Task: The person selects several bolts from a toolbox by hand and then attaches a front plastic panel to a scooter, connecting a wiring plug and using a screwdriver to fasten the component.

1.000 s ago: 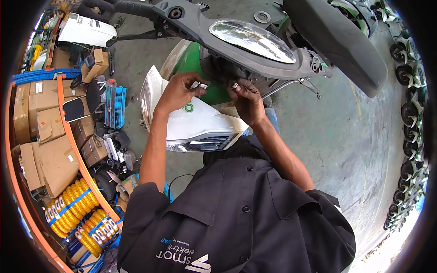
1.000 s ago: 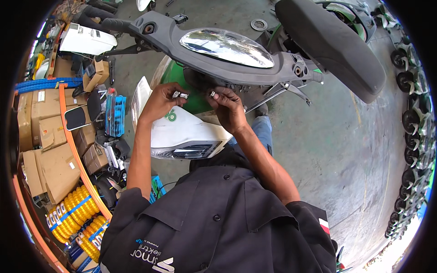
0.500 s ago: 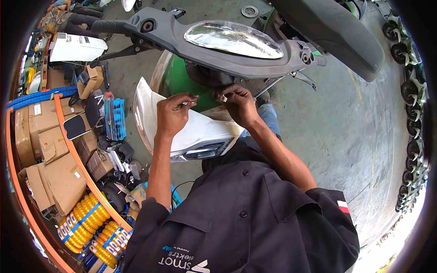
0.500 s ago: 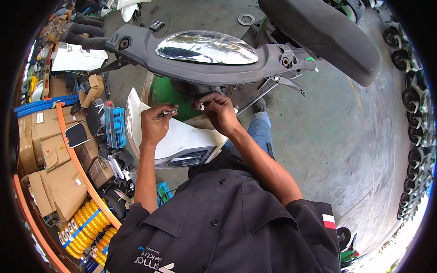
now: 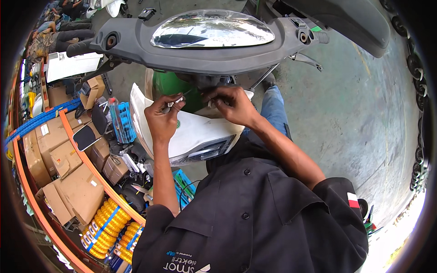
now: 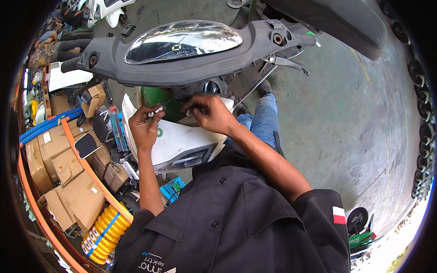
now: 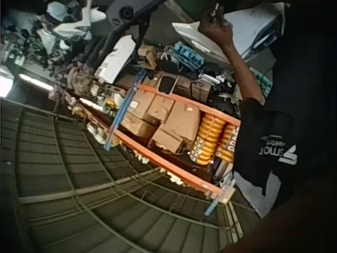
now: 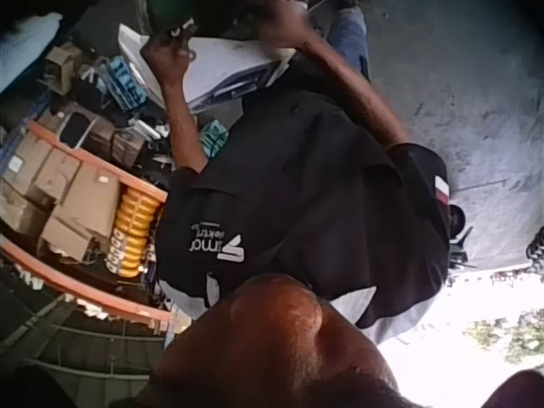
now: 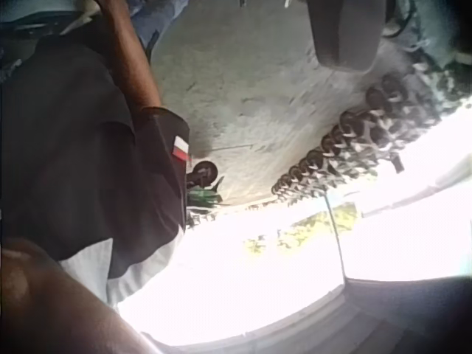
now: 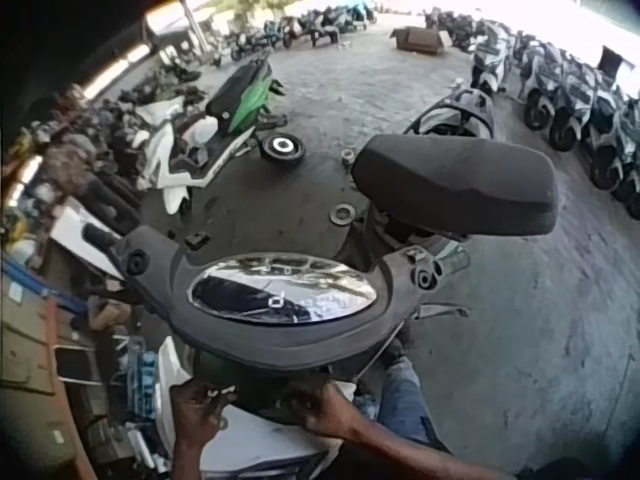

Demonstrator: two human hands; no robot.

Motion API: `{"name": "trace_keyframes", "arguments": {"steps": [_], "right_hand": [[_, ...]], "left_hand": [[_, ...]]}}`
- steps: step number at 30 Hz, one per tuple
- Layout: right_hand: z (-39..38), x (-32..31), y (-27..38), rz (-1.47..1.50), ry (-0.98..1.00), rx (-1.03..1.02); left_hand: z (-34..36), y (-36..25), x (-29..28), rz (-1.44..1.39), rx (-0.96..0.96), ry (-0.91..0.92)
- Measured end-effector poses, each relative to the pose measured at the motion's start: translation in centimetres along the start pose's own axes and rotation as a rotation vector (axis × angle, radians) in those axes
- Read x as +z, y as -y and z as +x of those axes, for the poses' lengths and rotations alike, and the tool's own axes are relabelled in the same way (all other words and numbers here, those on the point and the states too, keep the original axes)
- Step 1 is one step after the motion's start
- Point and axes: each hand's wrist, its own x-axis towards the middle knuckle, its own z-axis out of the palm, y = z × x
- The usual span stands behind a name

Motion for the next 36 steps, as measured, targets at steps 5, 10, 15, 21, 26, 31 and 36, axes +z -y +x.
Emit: {"name": "trace_keyframes", "arguments": {"steps": [5, 10, 15, 21, 26, 31, 36], "right_hand": [[0.1, -0.5, 0.3, -0.03, 0.075, -0.011], [1.1, 1.6, 3.1, -0.237, 0.095, 0.039], [3.1, 2.6, 3.5, -0.082, 0.11, 0.072], [3.1, 2.9, 1.8, 0.064, 0.083, 0.103], [2.7, 3.2, 1.3, 0.243, 0.084, 0.155], [2.6, 3.0, 0.7, 0.27, 0.076, 0.15], [2.9, 2.0, 3.3, -0.136, 0.141, 0.098]], "left_hand": [[0.3, 0.5, -0.4, -0.082, -0.029, 0.038], [1.1, 0.2, -1.4, -0.067, -0.048, 0.124], [1.9, -0.6, -1.7, -0.017, -0.089, 0.214], [2.0, -1.4, -2.5, -0.151, -0.17, 0.303], [1.8, -0.2, -4.0, -0.194, -0.167, 0.372], [2.0, -0.2, -3.3, -0.095, -0.216, 0.39], [1.9, -0.3, -2.9, -0.033, -0.223, 0.35]]}}
